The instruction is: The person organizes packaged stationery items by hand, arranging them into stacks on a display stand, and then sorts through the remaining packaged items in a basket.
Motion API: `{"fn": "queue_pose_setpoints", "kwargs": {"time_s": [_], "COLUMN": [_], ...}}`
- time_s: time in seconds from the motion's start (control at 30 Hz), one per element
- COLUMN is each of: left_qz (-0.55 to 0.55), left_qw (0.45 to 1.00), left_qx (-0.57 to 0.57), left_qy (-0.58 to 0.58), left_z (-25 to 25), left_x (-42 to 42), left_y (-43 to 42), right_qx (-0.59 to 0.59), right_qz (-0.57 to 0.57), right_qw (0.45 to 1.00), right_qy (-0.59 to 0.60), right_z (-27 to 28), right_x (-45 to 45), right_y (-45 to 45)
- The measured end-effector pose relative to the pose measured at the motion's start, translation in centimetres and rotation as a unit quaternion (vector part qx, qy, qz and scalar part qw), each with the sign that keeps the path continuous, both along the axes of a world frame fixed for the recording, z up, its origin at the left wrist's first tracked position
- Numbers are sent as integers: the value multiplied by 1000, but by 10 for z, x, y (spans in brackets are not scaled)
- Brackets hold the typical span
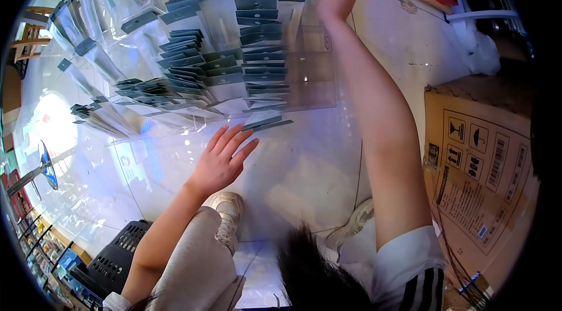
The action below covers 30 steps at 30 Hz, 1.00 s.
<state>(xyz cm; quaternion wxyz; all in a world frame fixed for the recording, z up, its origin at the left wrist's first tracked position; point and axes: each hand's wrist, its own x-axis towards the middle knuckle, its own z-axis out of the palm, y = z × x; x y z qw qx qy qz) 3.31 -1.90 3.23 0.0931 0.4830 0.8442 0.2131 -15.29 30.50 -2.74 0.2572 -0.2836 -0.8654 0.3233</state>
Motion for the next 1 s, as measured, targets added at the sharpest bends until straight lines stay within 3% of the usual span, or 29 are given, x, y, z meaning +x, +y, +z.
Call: {"fn": "queue_pose_setpoints", "kwargs": {"time_s": [0.07, 0.17, 0.27, 0.3, 0.4, 0.53, 0.57, 0.67, 0.7, 0.8, 0.9, 0.93, 1.0], "left_qz": [-6, -20, -29, -30, -32, -29, -30, -37, -39, -32, -42, -22, 21], "left_qw": [1000, 1000, 1000, 999, 999, 999, 999, 999, 999, 999, 982, 948, 826], "left_qx": [5, 7, 4, 2, 1, -1, 2, 10, 12, 31, 42, 104, 226], "left_qy": [-3, 3, 12, 12, 24, 19, 16, 0, -8, 0, -178, -299, -516], "left_z": [0, -1, -3, -4, -4, -3, -2, 0, 0, 7, 15, 27, 76], "left_x": [-2, -5, -8, -8, -7, -5, -4, -2, -1, -2, -1, -3, -10], "left_y": [1, 6, 9, 9, 9, 11, 12, 16, 17, 19, 11, 12, 25], "right_qx": [-44, -287, -288, -216, -250, -316, -232, -283, -217, -71, -210, -235, -295], "right_qz": [47, 185, 235, 250, 173, 271, 279, 259, 255, 121, 125, 126, 111], "right_qw": [989, 923, 916, 936, 952, 909, 932, 911, 929, 990, 966, 956, 929], "right_qy": [131, 177, 151, 118, -35, 11, -11, -155, -156, 19, 88, 124, 192], "right_z": [16, 17, 20, 14, 8, -17, -34, -51, -50, -22, -10, -6, 5], "right_x": [2, 0, -2, -6, -9, -14, -20, -16, -15, 3, 23, 38, 88], "right_y": [-7, -15, -22, -23, -10, 1, 7, 9, 10, -8, 2, 1, -10]}}
